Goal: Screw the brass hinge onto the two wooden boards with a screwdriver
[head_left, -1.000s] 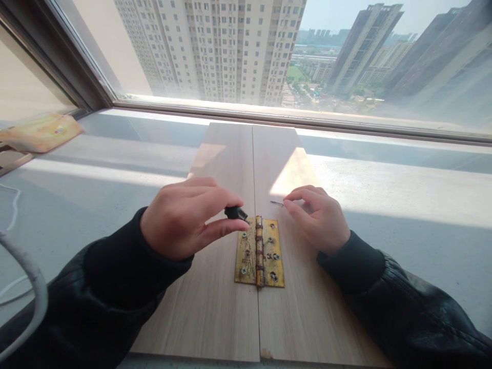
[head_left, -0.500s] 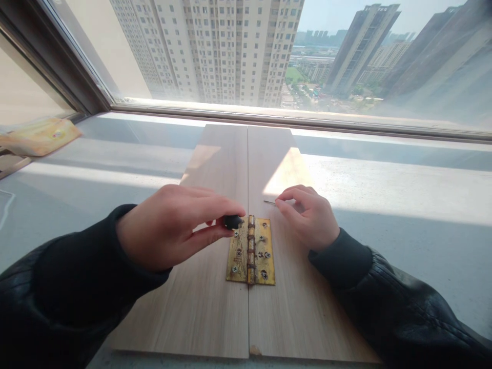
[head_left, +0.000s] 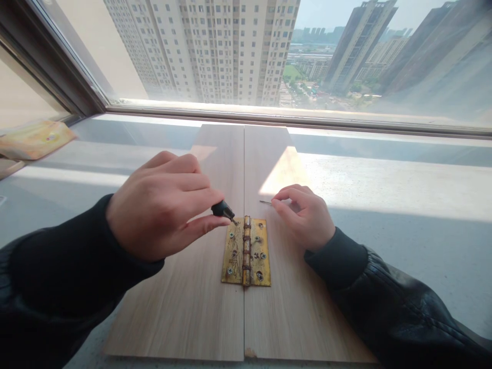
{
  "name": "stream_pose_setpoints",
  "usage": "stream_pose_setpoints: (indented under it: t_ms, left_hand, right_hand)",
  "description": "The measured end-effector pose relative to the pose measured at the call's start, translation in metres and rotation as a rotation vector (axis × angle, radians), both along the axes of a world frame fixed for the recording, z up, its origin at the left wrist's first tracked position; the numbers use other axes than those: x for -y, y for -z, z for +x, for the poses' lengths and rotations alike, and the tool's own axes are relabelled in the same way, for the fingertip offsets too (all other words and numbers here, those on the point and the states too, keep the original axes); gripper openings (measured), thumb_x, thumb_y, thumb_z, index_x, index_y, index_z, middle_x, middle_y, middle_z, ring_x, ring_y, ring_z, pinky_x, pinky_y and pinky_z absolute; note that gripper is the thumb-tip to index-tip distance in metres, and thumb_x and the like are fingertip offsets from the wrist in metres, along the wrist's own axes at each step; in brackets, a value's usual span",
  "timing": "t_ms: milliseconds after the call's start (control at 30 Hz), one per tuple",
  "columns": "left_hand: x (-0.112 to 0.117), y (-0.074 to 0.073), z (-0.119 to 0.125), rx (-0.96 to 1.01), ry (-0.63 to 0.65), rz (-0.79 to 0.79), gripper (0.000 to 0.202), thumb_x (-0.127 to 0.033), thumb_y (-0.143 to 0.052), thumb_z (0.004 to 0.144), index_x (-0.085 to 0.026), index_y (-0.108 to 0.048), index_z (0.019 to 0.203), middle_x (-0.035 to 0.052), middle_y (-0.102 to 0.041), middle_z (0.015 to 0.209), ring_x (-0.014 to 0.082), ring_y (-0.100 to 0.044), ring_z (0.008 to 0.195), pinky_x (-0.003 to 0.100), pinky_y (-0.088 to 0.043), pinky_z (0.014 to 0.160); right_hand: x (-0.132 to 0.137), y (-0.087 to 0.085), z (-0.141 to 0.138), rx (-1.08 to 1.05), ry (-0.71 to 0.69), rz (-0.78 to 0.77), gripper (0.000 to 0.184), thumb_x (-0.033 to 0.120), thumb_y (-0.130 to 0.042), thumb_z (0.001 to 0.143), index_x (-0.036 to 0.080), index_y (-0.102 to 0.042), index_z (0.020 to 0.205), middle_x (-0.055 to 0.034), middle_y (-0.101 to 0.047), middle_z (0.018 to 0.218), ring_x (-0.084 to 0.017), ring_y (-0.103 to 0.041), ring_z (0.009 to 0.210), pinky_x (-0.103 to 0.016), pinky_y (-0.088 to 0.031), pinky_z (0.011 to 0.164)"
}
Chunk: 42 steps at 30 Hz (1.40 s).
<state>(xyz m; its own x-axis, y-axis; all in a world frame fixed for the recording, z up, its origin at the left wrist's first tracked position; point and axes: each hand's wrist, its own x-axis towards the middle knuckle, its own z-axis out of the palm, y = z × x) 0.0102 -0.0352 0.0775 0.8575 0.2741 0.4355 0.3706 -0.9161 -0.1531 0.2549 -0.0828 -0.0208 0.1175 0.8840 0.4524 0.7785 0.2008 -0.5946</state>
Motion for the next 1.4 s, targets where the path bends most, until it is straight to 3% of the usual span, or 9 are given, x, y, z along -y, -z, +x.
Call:
stream_pose_setpoints:
  t_ms: [267,467,633,867,933,1033,1167,1267,1400]
  left_hand:
    - [0.013,-0.004,0.015,-0.13,-0.135,0.107,0.033,-0.034,-0.046,0.085,-0.017,-0.054,0.058,0.003,-0.049,0.054,0.0187,-0.044,0.058,0.035,-0.035,0.062]
    - [0.011,0.005,0.021,-0.122,-0.244,-0.015,0.043,-0.041,-0.036,0.085,-0.019,-0.044,0.049,0.0003,-0.04,0.046,0.014,-0.034,0.048,0.033,-0.031,0.059]
    - [0.009,0.006,0.021,-0.121,-0.386,-0.135,0.055,-0.051,-0.032,0.085,-0.018,-0.037,0.041,0.0002,-0.036,0.041,0.0121,-0.026,0.045,0.03,-0.02,0.053]
    - [0.014,0.002,0.019,-0.167,-0.497,-0.112,0.059,-0.061,-0.029,0.083,-0.019,-0.047,0.046,0.0021,-0.041,0.043,0.0128,-0.029,0.043,0.028,-0.013,0.049]
    - [0.014,0.002,0.017,-0.151,-0.455,-0.11,0.052,-0.062,-0.035,0.082,-0.02,-0.058,0.062,0.0013,-0.048,0.048,0.0126,-0.035,0.042,0.027,-0.016,0.047]
    - [0.01,0.001,0.013,-0.064,-0.206,-0.2,0.034,-0.047,-0.046,0.085,-0.02,-0.059,0.1,0.0023,-0.063,0.072,0.0134,-0.051,0.056,0.026,-0.033,0.051]
    - [0.001,-0.002,0.005,-0.034,0.047,-0.351,0.018,-0.021,-0.045,0.088,-0.021,-0.059,0.101,0.003,-0.066,0.088,0.014,-0.059,0.077,0.024,-0.043,0.067]
    - [-0.002,-0.002,0.001,-0.031,0.037,-0.31,0.013,-0.025,-0.049,0.086,-0.022,-0.06,0.091,0.0023,-0.065,0.081,0.0148,-0.059,0.074,0.025,-0.042,0.063]
    - [0.006,-0.002,0.005,-0.08,-0.133,-0.214,0.018,-0.033,-0.05,0.084,-0.019,-0.058,0.076,0.0024,-0.059,0.068,0.0162,-0.053,0.063,0.028,-0.036,0.055]
  right_hand:
    - [0.0,0.003,0.001,0.004,-0.011,0.028,0.009,0.023,-0.058,0.077,0.019,-0.063,0.072,-0.004,-0.064,0.078,-0.019,-0.054,0.077,-0.036,-0.043,0.069]
    - [0.004,-0.009,-0.005,0.056,-0.109,0.11,0.009,0.023,-0.058,0.078,0.016,-0.063,0.076,-0.0056,-0.064,0.079,-0.019,-0.054,0.08,-0.036,-0.042,0.074]
    - [0.011,-0.032,-0.032,0.117,-0.28,0.113,0.031,0.039,-0.067,0.073,0.015,-0.062,0.091,-0.0032,-0.064,0.08,-0.017,-0.053,0.077,-0.032,-0.042,0.069]
    - [0.005,-0.037,-0.071,0.073,-0.265,0.176,0.013,0.025,-0.061,0.076,0.014,-0.057,0.069,-0.003,-0.057,0.064,-0.016,-0.047,0.066,-0.03,-0.035,0.059]
    - [0.004,-0.036,-0.071,0.029,-0.278,0.186,0.014,0.024,-0.061,0.075,0.015,-0.054,0.065,-0.0018,-0.055,0.061,-0.015,-0.046,0.063,-0.028,-0.034,0.056]
    - [0.002,-0.035,-0.065,-0.051,-0.329,0.195,0.017,0.026,-0.066,0.072,0.016,-0.055,0.065,-0.0009,-0.058,0.063,-0.013,-0.046,0.062,-0.026,-0.036,0.055]
    - [-0.003,-0.034,-0.057,-0.116,-0.455,0.174,0.013,0.026,-0.069,0.072,0.016,-0.062,0.076,-0.0017,-0.066,0.07,-0.014,-0.052,0.069,-0.027,-0.042,0.062]
    - [-0.007,-0.033,-0.054,-0.137,-0.598,0.147,0.012,0.024,-0.067,0.076,0.018,-0.065,0.086,-0.0004,-0.07,0.079,-0.013,-0.057,0.071,-0.03,-0.045,0.072]
    - [-0.01,-0.035,-0.053,-0.156,-0.697,0.128,0.015,0.025,-0.062,0.08,0.019,-0.064,0.094,-0.0046,-0.07,0.095,-0.014,-0.061,0.085,-0.033,-0.044,0.08]
